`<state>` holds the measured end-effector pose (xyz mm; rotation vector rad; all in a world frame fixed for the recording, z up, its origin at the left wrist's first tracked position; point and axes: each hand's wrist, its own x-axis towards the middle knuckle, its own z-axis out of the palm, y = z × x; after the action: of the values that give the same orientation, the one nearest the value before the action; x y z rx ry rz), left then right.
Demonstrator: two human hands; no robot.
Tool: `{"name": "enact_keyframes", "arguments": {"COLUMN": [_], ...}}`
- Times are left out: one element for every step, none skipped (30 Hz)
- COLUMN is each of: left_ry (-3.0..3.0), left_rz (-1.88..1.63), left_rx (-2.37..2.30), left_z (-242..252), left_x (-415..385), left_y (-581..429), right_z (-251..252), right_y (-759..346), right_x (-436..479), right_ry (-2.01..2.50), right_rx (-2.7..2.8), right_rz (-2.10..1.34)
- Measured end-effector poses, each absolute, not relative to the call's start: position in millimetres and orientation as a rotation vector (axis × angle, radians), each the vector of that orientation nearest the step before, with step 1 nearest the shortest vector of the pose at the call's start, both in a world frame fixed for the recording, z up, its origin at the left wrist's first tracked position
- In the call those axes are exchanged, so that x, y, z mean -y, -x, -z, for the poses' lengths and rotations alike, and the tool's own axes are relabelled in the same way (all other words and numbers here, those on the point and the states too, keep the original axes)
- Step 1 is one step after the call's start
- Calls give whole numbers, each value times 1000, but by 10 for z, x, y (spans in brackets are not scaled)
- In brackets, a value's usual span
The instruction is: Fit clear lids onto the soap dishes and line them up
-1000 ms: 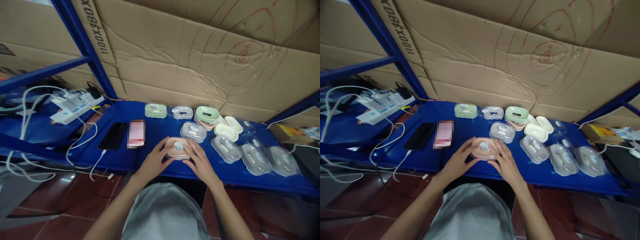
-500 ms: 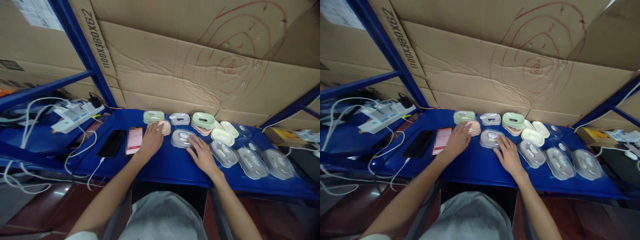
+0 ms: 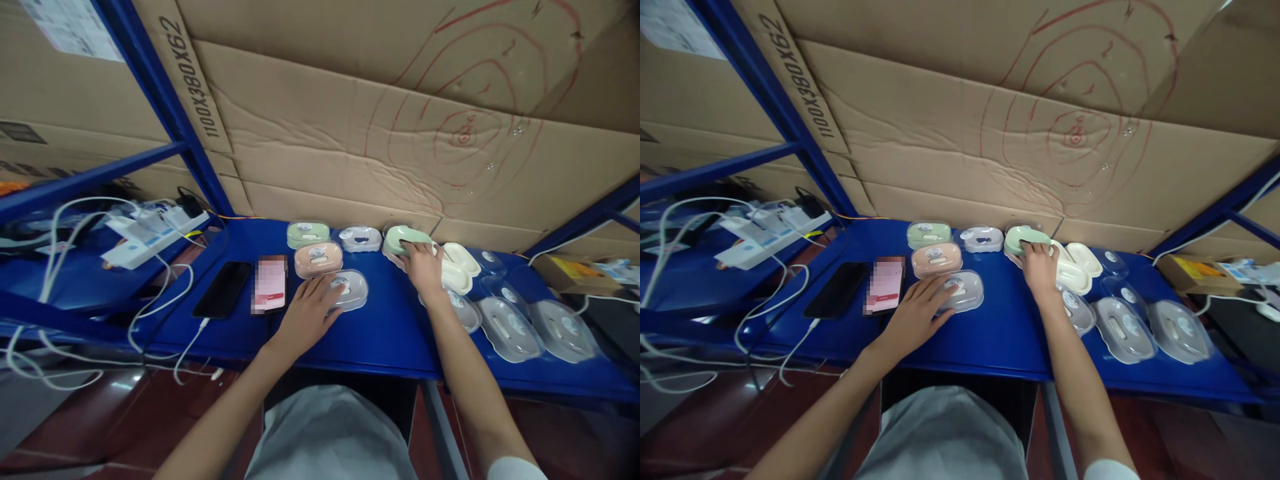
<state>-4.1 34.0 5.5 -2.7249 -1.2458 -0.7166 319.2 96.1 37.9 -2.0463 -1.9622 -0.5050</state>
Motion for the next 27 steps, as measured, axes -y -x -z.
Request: {"name": "enact_keyframes", "arguments": {"left_ry": [2690, 2649, 2601, 2553, 2516, 2498, 2503, 2532, 2581, 2638, 2697, 2749, 2791, 2824, 2848, 2866, 2878, 2887, 2896, 2903, 2907, 2912, 2915, 2917, 2919, 2921, 2923], "left_rz": [721, 728, 741, 761, 784, 810, 831, 846, 853, 854, 850, 846, 843, 843, 847, 858, 873, 887, 895, 899, 897, 891, 887, 886, 886, 884, 881], "left_rx": [1284, 1328, 1377, 1424, 1458, 1475, 1473, 1448, 1402, 1348, 1294, 1254, 1229, 1222, 1231, 1245, 1261, 1273, 1278, 1281, 1281, 1281, 1283, 1287, 1291, 1294, 1297], "left_z": [-49, -44, -42, -40, -37, -33, -25, -13, 5, 28, 56, 89, 124, 159, 192, 220, 242, 257, 266, 269, 267, 264, 260, 258, 257, 257, 259], "left_x": [-336, -328, -314, -290, -255, -209, -156, -97, -37, 20, 70, 112, 143, 164, 177, 183, 185, 184, 183, 183, 183, 185, 187, 189, 190, 192, 193], "left_y": [71, 88, 91, 81, 59, 28, -10, -51, -92, -130, -163, -189, -206, -216, -218, -216, -210, -204, -198, -194, -191, -191, -191, -192, -193, -194, -193], "right_z": [-387, -394, -399, -395, -379, -350, -307, -254, -194, -135, -81, -39, -12, -2, -10, -34, -71, -116, -166, -216, -261, -301, -332, -355, -368, -372, -367], "right_y": [-3183, -3170, -3150, -3123, -3088, -3048, -3004, -2960, -2919, -2884, -2857, -2840, -2831, -2830, -2836, -2846, -2859, -2875, -2893, -2913, -2934, -2957, -2980, -3004, -3025, -3045, -3063], "right_x": [-918, -856, -776, -681, -573, -458, -342, -231, -132, -51, 9, 46, 58, 48, 18, -29, -89, -159, -235, -314, -391, -465, -533, -594, -647, -694, -736], "right_ry": [2032, 2002, 1955, 1895, 1830, 1770, 1723, 1695, 1679, 1668, 1661, 1659, 1661, 1666, 1669, 1670, 1676, 1703, 1753, 1821, 1898, 1970, 2028, 2066, 2091, 2113, 2134], "right_rx": [1970, 1987, 2011, 2042, 2076, 2114, 2154, 2193, 2230, 2264, 2290, 2309, 2318, 2324, 2329, 2332, 2330, 2319, 2295, 2260, 2218, 2179, 2146, 2122, 2102, 2083, 2066], "right_rz": [505, 501, 492, 477, 458, 437, 415, 395, 376, 358, 341, 327, 318, 312, 308, 301, 292, 284, 281, 284, 293, 305, 317, 325, 333, 340, 345]}}
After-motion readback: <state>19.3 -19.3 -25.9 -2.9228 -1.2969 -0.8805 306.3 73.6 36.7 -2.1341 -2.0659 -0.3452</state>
